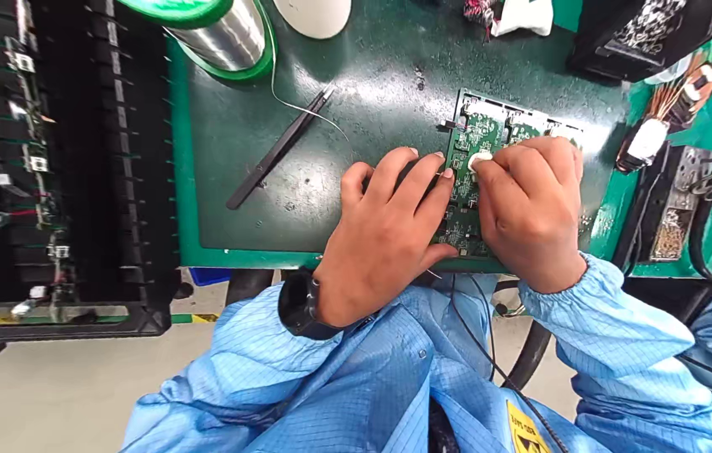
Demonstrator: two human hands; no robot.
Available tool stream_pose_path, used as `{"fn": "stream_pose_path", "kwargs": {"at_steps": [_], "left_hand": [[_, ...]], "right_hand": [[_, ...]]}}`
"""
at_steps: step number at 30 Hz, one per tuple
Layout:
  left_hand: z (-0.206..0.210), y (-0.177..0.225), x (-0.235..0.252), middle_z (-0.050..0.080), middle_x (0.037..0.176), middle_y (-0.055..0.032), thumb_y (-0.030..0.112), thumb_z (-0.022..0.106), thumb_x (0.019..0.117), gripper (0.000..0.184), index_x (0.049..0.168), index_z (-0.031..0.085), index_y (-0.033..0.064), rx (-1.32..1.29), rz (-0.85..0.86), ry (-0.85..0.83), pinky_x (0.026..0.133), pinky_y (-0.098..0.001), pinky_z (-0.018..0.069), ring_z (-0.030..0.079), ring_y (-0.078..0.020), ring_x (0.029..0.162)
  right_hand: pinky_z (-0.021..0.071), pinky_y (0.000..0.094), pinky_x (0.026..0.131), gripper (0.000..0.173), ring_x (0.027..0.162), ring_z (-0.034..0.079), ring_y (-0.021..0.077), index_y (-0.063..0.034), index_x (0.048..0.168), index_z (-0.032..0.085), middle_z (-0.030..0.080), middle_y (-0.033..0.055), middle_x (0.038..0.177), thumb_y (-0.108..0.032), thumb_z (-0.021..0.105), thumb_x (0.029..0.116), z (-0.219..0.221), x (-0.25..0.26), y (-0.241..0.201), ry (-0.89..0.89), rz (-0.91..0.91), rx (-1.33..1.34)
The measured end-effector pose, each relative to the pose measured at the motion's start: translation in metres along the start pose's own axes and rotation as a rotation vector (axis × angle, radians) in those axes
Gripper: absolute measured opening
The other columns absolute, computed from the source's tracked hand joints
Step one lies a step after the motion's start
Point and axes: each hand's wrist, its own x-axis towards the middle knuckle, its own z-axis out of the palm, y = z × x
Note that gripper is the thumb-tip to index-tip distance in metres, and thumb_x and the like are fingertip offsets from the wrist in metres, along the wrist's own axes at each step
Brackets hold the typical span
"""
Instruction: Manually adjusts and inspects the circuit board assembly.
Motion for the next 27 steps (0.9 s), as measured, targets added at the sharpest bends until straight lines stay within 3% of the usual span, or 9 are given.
{"fn": "stream_pose_path", "kwargs": {"at_steps": [27], "left_hand": [[0.0, -0.002, 0.0, 0.055, 0.151, -0.0107, 0.064, 0.063, 0.0913, 0.072, 0.14, 0.064, 0.0106, 0.004, 0.004, -0.005, 0.104, -0.0562, 0.0343, 0.047, -0.0331, 0.138]], "right_hand": [[0.0417, 0.0519, 0.101, 0.017, 0.105, 0.062, 0.0349, -0.0008, 0.102, 0.075, 0.07, 0.015, 0.099, -0.006, 0.058, 0.1004, -0.001, -0.011, -0.005, 0.013, 0.063, -0.031]]}}
